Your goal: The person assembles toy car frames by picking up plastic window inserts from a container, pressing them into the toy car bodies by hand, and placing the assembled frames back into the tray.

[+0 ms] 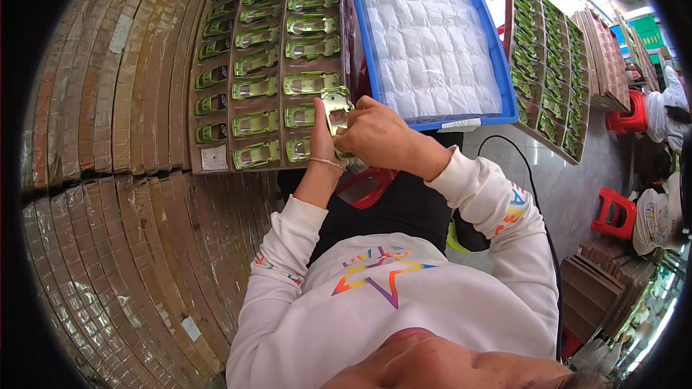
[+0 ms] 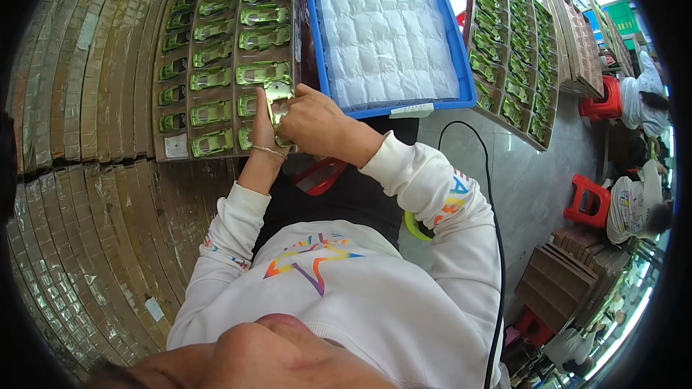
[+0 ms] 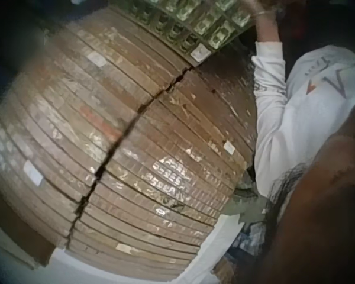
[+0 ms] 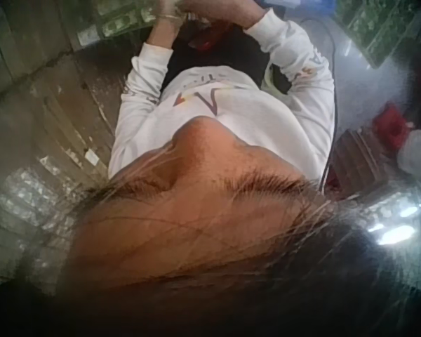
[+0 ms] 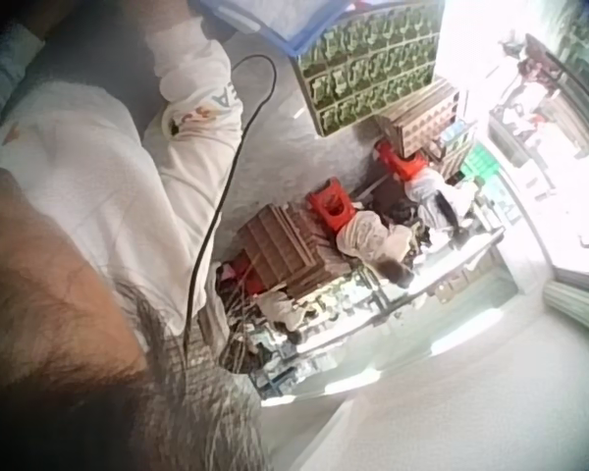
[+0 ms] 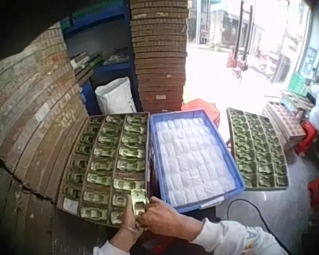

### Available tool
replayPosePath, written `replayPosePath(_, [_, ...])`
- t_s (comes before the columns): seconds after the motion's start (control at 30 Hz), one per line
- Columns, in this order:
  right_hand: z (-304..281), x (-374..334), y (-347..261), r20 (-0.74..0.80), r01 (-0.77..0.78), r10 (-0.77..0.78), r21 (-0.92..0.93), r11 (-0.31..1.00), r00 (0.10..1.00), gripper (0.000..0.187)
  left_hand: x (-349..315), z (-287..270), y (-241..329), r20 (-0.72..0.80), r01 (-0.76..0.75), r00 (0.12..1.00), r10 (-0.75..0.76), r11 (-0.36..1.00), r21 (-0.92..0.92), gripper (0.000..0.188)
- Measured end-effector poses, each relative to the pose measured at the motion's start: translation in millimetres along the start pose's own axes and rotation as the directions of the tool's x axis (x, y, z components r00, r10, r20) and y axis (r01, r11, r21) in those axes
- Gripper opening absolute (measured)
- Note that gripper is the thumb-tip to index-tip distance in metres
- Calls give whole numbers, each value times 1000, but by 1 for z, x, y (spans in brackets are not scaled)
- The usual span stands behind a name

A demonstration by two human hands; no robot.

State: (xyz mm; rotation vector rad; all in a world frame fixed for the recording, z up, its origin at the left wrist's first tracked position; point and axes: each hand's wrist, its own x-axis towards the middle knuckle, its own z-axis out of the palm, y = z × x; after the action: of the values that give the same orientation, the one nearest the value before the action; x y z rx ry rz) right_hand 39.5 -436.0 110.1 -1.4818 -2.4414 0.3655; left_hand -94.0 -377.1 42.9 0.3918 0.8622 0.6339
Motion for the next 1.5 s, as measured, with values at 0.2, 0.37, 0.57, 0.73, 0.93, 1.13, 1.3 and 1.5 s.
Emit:
replayPosePath(0.2, [-6,1,-4,93,5,-3,-28,1000,996,18,-10,13,9,82,54,995,-53,998,-12,54])
replayPosePath(0.37, [11,1,-9,-128,2,-8,-43,999,992,28,-4,1,19,-46,96,995,-90,985,145,40])
replayPosePath(0.57, [1,-10,-7,-410,-28,51,63,998,911,41,-12,8,42,45,-228,973,225,927,298,28])
replayPosePath(0.73, [16,-5,-7,-274,-273,559,656,703,783,32,-13,-3,40,112,-274,961,251,911,309,39])
replayPosePath(0.93, [47,12,-6,-141,-358,674,759,544,725,32,-11,-17,20,131,-404,859,494,500,766,41])
replayPosePath(1.13, [78,27,-7,-251,-316,690,748,583,678,27,-13,-27,12,206,-444,744,635,241,863,50])
replayPosePath(1.3, [79,31,-11,-150,-364,716,779,510,682,26,-14,-34,16,288,-526,712,641,214,823,50])
replayPosePath(1.5, [83,47,-22,-153,-343,659,755,559,737,30,-38,-52,46,138,-291,870,474,266,919,40])
